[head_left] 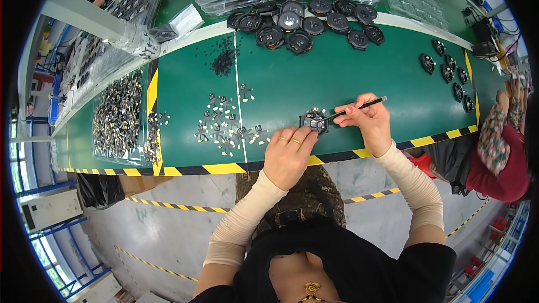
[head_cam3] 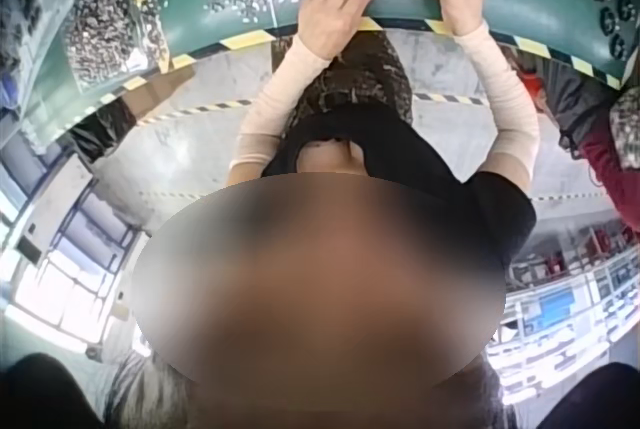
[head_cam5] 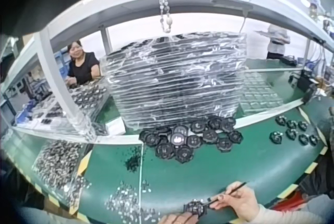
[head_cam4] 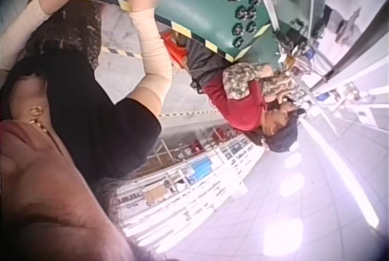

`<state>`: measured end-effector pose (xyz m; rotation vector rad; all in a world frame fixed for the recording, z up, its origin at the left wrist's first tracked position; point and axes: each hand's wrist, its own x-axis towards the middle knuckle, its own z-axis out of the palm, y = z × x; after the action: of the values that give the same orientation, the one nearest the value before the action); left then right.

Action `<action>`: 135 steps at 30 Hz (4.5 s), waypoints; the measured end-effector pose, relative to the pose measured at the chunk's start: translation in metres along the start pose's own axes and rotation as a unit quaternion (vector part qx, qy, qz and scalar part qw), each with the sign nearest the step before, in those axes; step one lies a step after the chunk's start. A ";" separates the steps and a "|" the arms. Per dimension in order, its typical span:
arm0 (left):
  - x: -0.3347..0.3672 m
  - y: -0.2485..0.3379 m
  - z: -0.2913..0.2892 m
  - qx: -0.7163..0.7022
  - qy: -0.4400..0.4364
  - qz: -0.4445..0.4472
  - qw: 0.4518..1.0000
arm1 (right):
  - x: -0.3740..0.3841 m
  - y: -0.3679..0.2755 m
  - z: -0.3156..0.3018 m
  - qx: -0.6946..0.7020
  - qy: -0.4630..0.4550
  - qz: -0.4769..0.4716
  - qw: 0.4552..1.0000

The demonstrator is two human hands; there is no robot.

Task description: Assembling small speaker components at an electronics factory workstation.

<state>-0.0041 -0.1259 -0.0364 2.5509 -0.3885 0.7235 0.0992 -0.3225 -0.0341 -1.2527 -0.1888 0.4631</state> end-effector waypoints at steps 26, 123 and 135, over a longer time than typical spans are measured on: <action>0.004 -0.004 -0.007 0.038 -0.058 0.041 0.997 | -0.001 -0.004 0.038 -0.626 -0.055 -0.255 0.735; -0.030 -0.021 -0.043 0.003 0.156 -0.023 0.988 | 0.011 -0.028 0.018 -0.482 -0.240 -0.482 0.691; 0.042 -0.021 0.024 0.019 -0.046 0.047 0.998 | -0.006 -0.005 -0.011 0.084 0.117 -0.073 0.987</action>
<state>0.0482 -0.1258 -0.0387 2.6222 -0.5333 0.6553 0.0992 -0.3359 -0.0322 -1.1077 -0.0401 0.1976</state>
